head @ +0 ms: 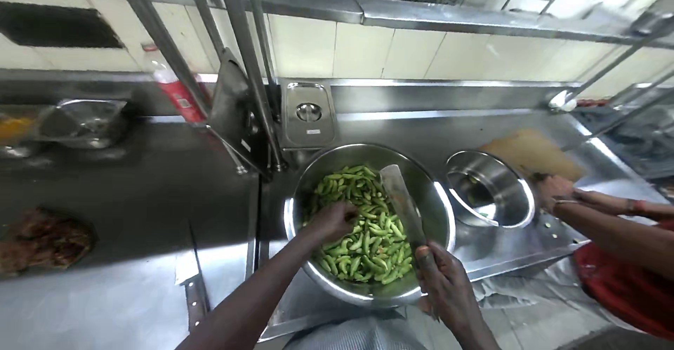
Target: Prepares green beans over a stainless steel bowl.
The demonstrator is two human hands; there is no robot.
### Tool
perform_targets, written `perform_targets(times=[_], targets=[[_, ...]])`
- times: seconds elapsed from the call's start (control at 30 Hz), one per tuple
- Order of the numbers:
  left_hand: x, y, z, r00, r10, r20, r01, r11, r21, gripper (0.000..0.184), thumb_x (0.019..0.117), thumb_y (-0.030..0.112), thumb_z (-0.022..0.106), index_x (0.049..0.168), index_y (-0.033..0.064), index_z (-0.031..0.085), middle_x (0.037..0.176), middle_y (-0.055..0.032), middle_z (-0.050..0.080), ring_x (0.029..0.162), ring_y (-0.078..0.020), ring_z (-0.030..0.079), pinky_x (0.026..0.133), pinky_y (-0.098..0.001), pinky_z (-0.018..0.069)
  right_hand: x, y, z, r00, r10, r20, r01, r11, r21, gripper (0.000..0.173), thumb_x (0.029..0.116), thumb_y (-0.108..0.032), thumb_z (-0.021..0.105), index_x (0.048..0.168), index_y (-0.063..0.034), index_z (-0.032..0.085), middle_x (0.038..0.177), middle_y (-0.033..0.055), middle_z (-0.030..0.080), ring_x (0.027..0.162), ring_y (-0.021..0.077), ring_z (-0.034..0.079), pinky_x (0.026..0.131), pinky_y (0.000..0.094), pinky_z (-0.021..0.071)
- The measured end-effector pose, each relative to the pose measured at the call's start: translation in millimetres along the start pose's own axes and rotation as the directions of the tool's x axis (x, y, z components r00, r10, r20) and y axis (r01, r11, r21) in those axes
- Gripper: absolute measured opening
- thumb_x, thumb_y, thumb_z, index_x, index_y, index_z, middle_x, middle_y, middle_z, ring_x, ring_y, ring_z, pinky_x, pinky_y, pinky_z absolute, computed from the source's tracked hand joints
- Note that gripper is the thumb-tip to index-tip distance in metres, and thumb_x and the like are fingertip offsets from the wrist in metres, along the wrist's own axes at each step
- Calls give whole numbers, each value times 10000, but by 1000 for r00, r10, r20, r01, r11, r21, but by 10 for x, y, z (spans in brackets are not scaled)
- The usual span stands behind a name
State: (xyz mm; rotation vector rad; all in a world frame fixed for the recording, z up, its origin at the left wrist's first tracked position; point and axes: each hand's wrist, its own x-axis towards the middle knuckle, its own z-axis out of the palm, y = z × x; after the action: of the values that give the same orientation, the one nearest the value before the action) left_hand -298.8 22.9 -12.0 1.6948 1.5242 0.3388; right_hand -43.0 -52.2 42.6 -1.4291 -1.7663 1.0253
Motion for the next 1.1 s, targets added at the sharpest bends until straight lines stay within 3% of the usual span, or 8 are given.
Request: perform_targets(times=[0.13,0.3,0.6,0.73,0.8,0.9,0.97,1.1], targets=[[-468,222,100,984,44,-173,-105,928,-358,229,944,75,713,1173,68,713,1208,-82,685,1039,-210,681,901,-433,583,22,-40,58,992,101,72,-99,995,-33,409,1010,-488,532,1037,-106,674,678,5,569,533,138,547,495,342,491],[-645,389,363,926,252,-282,-333,897,-290,245,947,57,681,1166,136,755,1216,-10,673,1120,-118,634,972,-333,550,196,-25,47,987,57,147,-29,982,-189,438,896,-559,686,1024,-140,682,773,-24,650,683,122,633,645,379,551],[-677,746,573,801,372,-469,-483,864,-139,94,938,148,693,943,103,776,1066,25,693,995,-44,651,888,-243,570,362,44,-169,974,-71,215,119,969,-216,393,883,-545,728,896,-159,654,636,-38,570,547,102,555,529,333,493],[-634,830,698,758,254,-601,-375,923,-82,30,874,158,746,880,143,771,1015,20,699,1018,-90,638,898,-314,550,411,147,-227,958,-106,265,164,965,-206,456,924,-601,644,801,-162,645,577,-43,507,502,102,504,496,334,448],[-610,872,687,802,38,-596,-297,892,-342,146,871,70,774,1009,113,763,1136,-16,692,1077,-117,644,942,-344,556,412,182,-261,954,-126,271,181,966,-187,481,909,-628,645,806,-159,646,577,-45,504,506,95,503,498,327,449],[-563,868,653,881,-211,-424,-320,397,-860,211,925,-65,641,1106,32,688,1011,-104,685,842,-182,674,771,-343,601,443,261,-324,959,-191,210,224,963,-148,518,895,-668,627,845,-153,650,601,-47,525,525,93,524,509,332,476],[-571,869,648,929,-261,-263,-258,52,-965,220,973,-46,542,1151,30,648,981,-137,666,799,-220,682,769,-395,614,466,309,-353,957,-219,189,244,962,-122,515,913,-666,604,879,-155,653,634,-48,540,547,90,534,522,327,486],[-589,917,697,971,-215,-101,-138,-166,-976,163,985,35,536,1077,33,671,895,-138,689,755,-198,695,759,-363,616,462,369,-306,936,-298,185,305,952,-8,415,855,-543,760,938,-151,652,698,-58,616,580,58,590,537,278,539]])
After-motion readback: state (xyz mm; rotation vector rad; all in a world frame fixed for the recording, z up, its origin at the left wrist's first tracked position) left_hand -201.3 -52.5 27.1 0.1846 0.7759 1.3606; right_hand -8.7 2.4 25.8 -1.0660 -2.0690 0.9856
